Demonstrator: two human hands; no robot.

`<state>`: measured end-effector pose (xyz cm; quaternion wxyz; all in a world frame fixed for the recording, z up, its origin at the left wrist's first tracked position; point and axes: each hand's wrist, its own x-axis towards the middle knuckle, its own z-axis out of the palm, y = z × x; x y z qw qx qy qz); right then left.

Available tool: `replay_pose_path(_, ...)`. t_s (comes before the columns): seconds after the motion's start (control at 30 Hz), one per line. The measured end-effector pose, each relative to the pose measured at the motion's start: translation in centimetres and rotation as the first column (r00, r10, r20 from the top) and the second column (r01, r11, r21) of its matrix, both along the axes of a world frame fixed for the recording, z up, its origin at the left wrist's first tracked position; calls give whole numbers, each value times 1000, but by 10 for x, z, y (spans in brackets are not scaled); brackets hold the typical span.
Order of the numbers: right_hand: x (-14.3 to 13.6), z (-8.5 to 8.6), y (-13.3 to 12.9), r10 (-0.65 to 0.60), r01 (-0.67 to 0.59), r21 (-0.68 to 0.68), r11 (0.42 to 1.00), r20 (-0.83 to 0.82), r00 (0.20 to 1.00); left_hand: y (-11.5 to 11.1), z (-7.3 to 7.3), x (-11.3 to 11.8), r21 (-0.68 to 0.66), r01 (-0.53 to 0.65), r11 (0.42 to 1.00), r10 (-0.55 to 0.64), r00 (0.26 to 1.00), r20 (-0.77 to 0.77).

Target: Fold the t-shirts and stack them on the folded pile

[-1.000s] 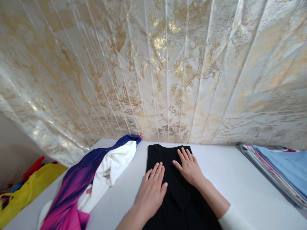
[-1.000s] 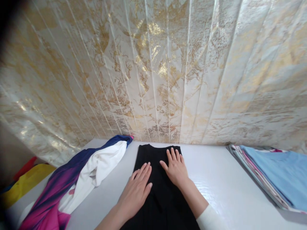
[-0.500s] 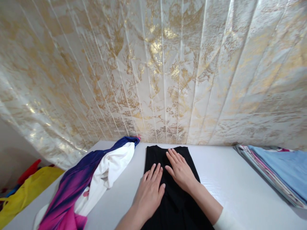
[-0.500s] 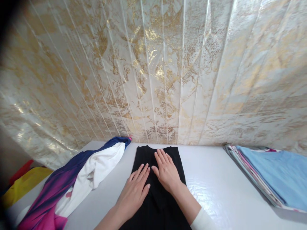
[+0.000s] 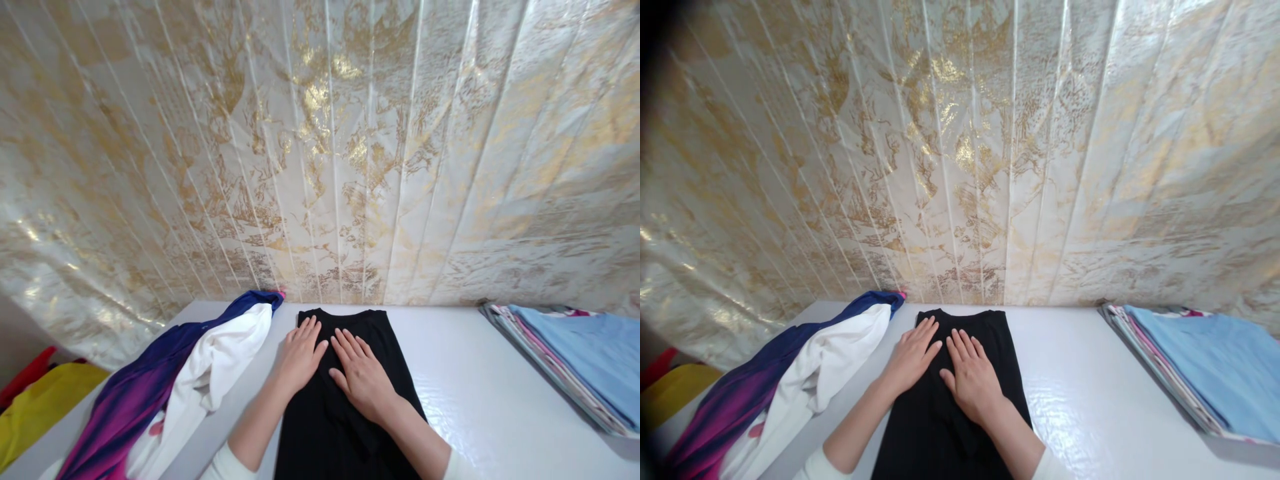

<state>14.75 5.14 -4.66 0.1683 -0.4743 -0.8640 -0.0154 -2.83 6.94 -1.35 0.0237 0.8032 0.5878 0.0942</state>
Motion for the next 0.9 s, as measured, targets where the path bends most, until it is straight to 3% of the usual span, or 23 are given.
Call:
replay_pose_path(0.2,-1,0,0,-3,3,-35,999,3,1000,12,-19,-1,29,-35,999,36,999,-32)
replay_pose_path(0.43,3,1,3,-25,23,-50,998,-40,999,7,-9,1,40,-47,998,49,997,-56)
replay_pose_path(0.53,22,5,18,-111,111,-10,994,-95,989,2,-1,10,44,-28,999,30,998,-49)
replay_pose_path(0.67,63,4,42,-213,213,-11,977,-109,971,-7,3,29,26,87,996,-86,996,-24)
replay_pose_path(0.8,91,-11,56,-217,209,-85,974,-99,971,-16,-5,42,-16,185,983,-185,983,2)
replay_pose_path(0.9,101,-23,62,-216,194,-129,973,-190,958,-19,-7,43,-21,198,980,-197,980,14)
